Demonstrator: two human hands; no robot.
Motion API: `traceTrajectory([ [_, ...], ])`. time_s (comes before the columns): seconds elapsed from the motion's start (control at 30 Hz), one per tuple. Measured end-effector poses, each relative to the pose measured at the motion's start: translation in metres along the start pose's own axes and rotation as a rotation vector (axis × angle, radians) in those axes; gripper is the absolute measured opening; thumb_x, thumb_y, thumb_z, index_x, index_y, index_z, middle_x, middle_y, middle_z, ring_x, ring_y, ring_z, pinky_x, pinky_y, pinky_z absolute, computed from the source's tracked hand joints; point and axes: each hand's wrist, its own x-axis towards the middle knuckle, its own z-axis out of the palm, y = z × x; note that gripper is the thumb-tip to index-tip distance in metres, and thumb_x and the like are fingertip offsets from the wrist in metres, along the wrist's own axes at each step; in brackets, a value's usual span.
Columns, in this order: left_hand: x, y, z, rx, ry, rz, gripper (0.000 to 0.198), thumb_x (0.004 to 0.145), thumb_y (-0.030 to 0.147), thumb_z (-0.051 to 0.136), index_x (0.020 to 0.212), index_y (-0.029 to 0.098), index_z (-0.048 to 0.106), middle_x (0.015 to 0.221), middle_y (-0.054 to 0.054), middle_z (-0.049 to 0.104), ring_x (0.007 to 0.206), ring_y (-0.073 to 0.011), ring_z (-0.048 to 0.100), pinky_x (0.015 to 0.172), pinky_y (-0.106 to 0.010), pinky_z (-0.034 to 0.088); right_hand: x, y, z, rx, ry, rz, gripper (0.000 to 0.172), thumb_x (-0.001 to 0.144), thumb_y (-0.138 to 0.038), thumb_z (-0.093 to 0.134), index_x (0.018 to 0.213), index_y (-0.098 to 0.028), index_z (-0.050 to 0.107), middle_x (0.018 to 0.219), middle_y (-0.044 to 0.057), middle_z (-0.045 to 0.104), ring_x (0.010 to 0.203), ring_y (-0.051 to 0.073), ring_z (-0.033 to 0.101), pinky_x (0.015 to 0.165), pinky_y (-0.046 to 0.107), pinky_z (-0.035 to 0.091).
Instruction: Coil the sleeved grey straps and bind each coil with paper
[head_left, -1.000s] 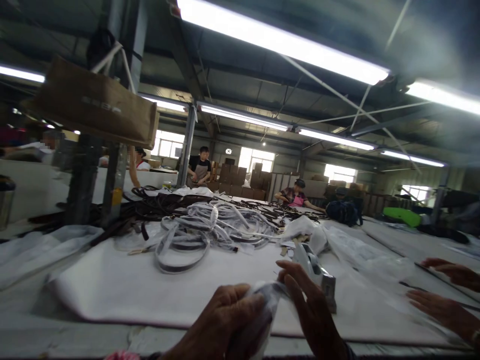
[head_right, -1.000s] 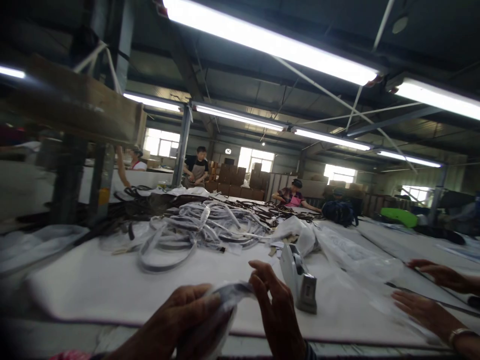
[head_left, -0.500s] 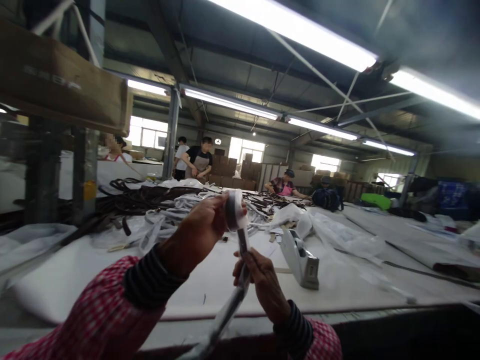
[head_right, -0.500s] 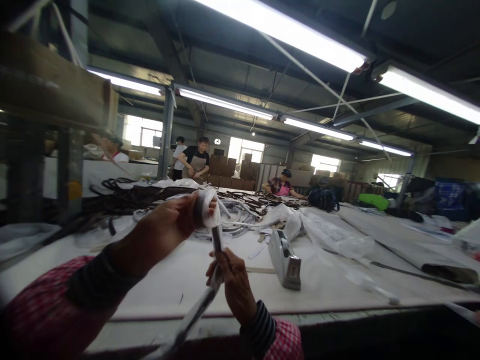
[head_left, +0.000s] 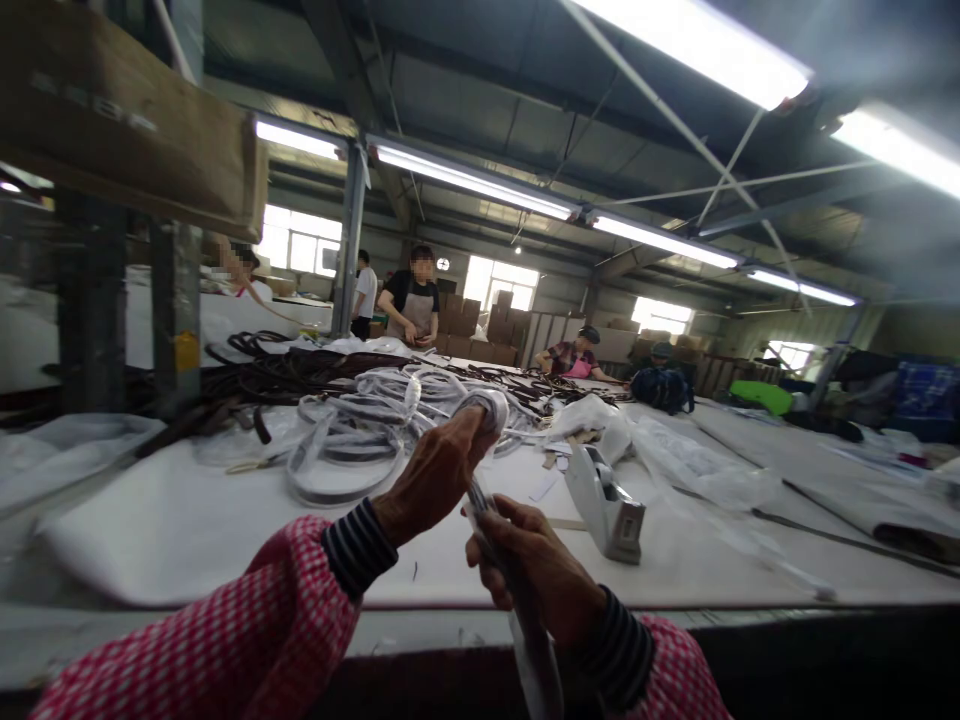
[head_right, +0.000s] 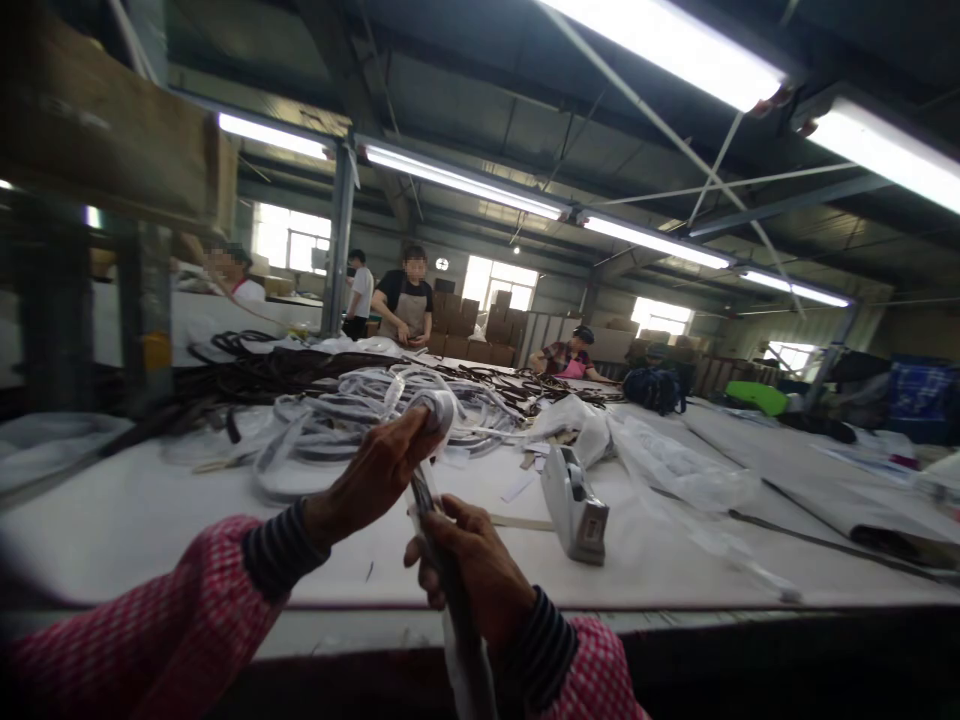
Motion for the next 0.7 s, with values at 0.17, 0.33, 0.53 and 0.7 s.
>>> traceTrajectory([
  [0.17, -0.022, -0.020, 0.001, 0.208, -0.276, 0.204, 0.015, 0.102, 0.019, 0.042, 0.090, 0.020, 0.052, 0.082, -0.003, 0.056, 0.072, -0.0186, 0.050, 0.066, -0.031, 0.030, -0.012, -0.033, -0.016, -0.331, 0.045, 0.081, 0.051, 0.089, -0.065, 0.058, 0.092, -0.014, 0.060, 0.055, -0.003, 0.058, 0.030, 0.004, 0.036, 0.028, 0.014, 0.024],
  [0.33, -0.039, -0.017, -0.010, 0.240, -0.515, 0.140, 0.016, 0.103, 0.029, 0.043, 0.092, 0.020, 0.050, 0.083, -0.002, 0.057, 0.068, -0.0186, 0.050, 0.062, -0.031, 0.028, -0.013, -0.062, -0.032, -0.526, -0.015, 0.102, 0.043, 0.080, -0.047, 0.076, 0.106, -0.018, 0.058, 0.053, -0.009, 0.053, 0.036, 0.003, 0.032, 0.034, 0.014, 0.022],
  [0.53, -0.049, -0.009, -0.017, 0.243, -0.591, -0.022, 0.023, 0.099, 0.042, 0.054, 0.089, 0.021, 0.053, 0.075, 0.002, 0.057, 0.063, -0.0160, 0.050, 0.060, -0.029, 0.025, -0.003, -0.073, -0.043, -0.812, -0.169, -0.148, 0.028, 0.082, -0.040, 0.075, 0.094, -0.015, 0.070, 0.071, 0.000, 0.065, 0.055, 0.009, 0.048, 0.049, 0.020, 0.037],
  [0.7, -0.052, -0.004, -0.023, -0.159, -0.635, -0.284, 0.031, 0.094, 0.044, 0.055, 0.075, 0.020, 0.056, 0.064, 0.005, 0.048, 0.056, -0.0128, 0.045, 0.057, -0.026, 0.029, -0.008, -0.065, -0.040, -1.107, -0.151, -0.357, 0.027, 0.095, -0.039, 0.060, 0.097, -0.018, 0.077, 0.086, 0.005, 0.072, 0.078, 0.019, 0.061, 0.072, 0.031, 0.046],
])
